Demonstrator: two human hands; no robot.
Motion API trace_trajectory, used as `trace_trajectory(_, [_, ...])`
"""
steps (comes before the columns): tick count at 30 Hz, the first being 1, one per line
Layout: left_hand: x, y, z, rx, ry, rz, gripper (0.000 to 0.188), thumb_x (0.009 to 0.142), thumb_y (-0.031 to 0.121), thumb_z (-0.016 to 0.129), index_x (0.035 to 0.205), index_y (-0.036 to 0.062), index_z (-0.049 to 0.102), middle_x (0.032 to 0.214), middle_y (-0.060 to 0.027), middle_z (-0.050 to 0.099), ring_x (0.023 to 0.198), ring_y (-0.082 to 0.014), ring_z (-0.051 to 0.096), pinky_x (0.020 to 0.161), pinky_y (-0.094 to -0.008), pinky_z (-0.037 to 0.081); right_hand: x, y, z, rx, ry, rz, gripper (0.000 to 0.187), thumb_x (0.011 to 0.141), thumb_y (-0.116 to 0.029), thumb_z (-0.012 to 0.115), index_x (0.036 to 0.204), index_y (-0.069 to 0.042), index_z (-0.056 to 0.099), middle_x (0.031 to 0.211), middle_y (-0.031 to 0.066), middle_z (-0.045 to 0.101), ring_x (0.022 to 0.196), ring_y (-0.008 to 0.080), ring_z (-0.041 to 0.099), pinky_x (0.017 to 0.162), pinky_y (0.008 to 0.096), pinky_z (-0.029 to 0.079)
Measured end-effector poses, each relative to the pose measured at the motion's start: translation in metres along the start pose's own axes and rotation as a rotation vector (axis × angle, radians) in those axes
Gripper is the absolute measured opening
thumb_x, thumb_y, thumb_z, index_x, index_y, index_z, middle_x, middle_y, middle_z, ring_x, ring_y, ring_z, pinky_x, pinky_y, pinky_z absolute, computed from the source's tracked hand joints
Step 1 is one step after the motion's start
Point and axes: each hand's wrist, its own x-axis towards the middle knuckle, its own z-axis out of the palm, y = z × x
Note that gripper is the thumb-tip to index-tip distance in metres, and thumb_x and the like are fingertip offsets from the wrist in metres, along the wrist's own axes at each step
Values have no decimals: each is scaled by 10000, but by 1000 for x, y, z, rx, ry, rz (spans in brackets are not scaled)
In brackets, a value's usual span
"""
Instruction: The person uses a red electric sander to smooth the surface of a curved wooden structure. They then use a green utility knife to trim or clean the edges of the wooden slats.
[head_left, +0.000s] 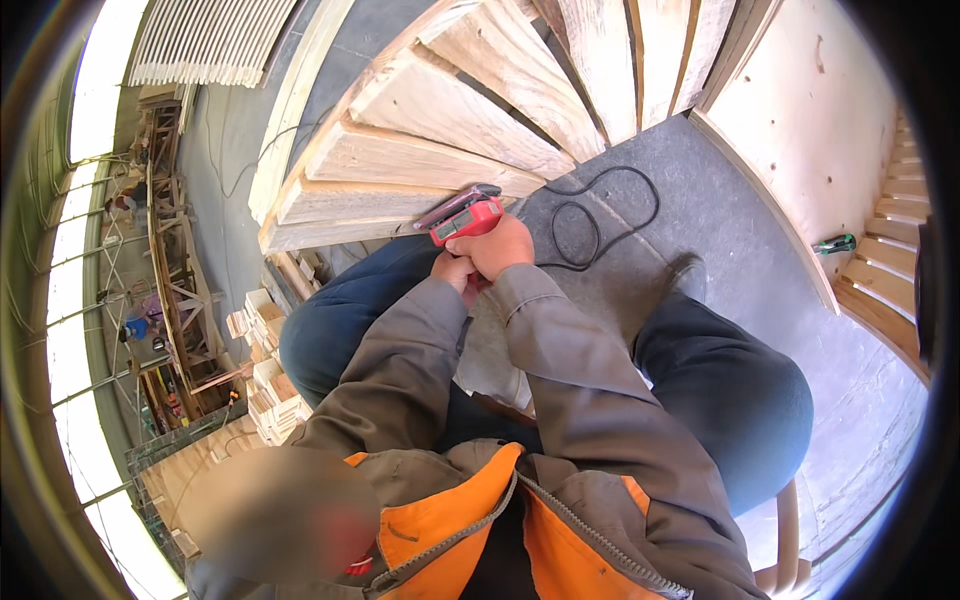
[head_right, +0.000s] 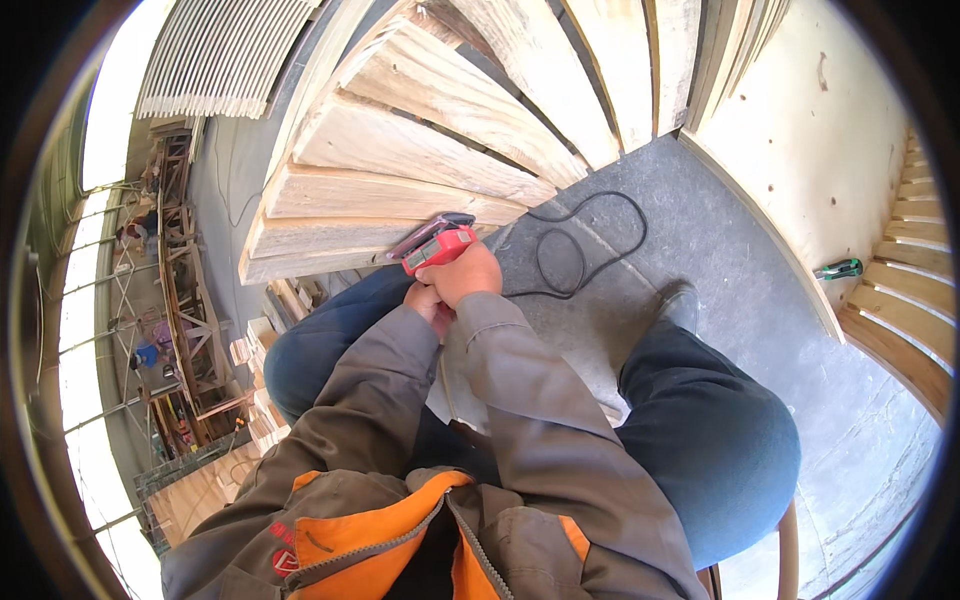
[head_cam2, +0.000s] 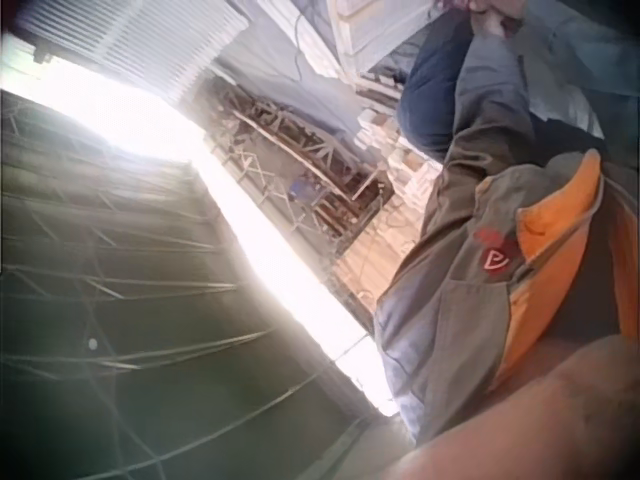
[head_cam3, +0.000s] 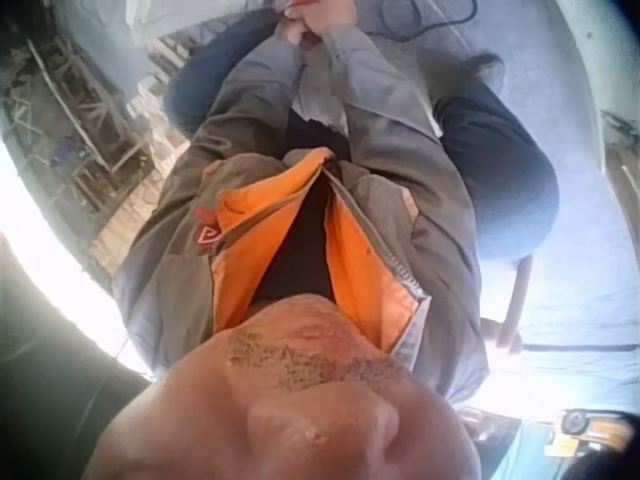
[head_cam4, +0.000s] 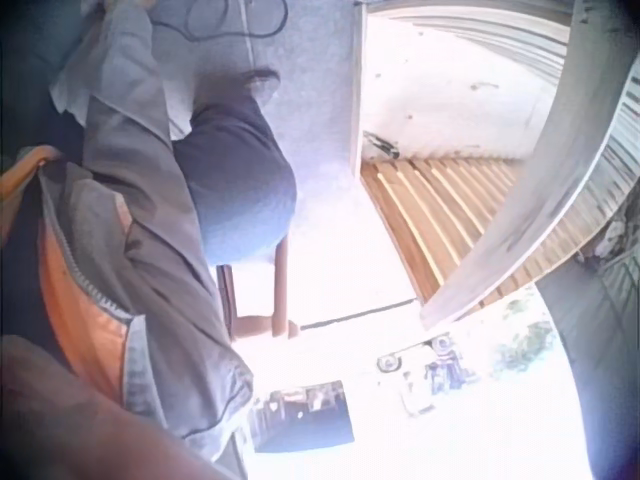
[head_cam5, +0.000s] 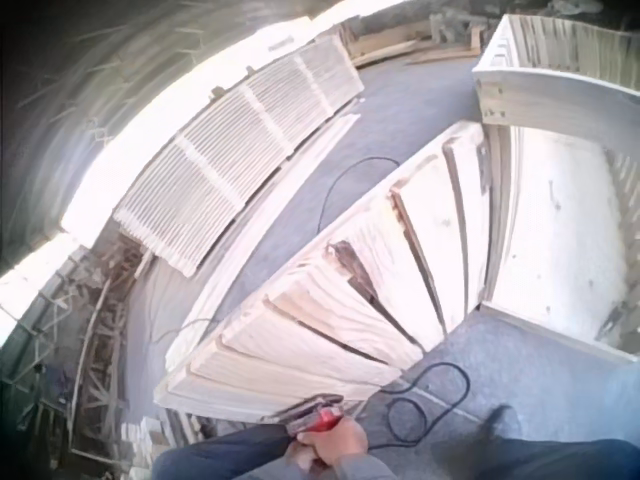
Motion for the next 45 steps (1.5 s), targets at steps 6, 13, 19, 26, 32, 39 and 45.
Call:
trace_trajectory(6, [31,-13,1,-9,-94,-111,317,859,101,679,1169,86,616,1021,-44,691,892,-187,663,771,-383,539,29,26,-1,62,75,10,505,603,-274,918,963,26,730,923,208,736,847,312,729,776,404,566])
trace_trajectory(13, [27,-20,-8,-78,-81,-115,347,854,104,680,1193,115,604,1046,-41,684,902,-197,658,765,-404,543,12,16,-3,19,112,-13,490,596,-267,915,936,39,740,912,224,736,834,325,731,779,403,566])
trace_trajectory(19, [9,-6,-13,-199,-150,-24,446,829,106,702,1262,124,599,1117,-39,688,1008,-233,671,852,-423,564,-30,-18,-4,-100,140,-82,641,606,-351,897,1070,38,688,1012,234,723,952,345,712,854,407,551])
trace_trajectory(26, [-23,26,-5,-208,-294,108,512,816,130,707,1312,79,587,1202,-68,682,1090,-264,665,926,-437,553,-64,-27,9,62,298,-252,750,597,-431,888,1164,3,661,1091,217,704,1015,331,691,878,402,549])
trace_trajectory(32, [-11,18,-18,-139,-269,130,498,922,252,648,1374,69,548,1314,-99,642,1177,-264,625,1015,-421,501,-51,-14,4,335,149,-259,665,645,-378,903,1128,23,683,958,167,736,838,252,717,763,368,566])
trace_trajectory(39, [16,0,-8,-156,-140,-7,387,859,150,672,1238,123,598,1096,-47,680,983,-220,669,835,-420,562,-9,13,7,403,164,-137,600,700,-342,899,1120,35,692,945,164,737,817,231,716,745,362,567])
trace_trajectory(45, [10,3,17,-95,-116,-52,257,844,112,613,1099,138,615,974,-7,668,925,-179,650,800,-372,530,2,18,-9,346,139,-100,599,704,-343,899,1094,62,692,938,182,734,820,233,714,749,363,565])
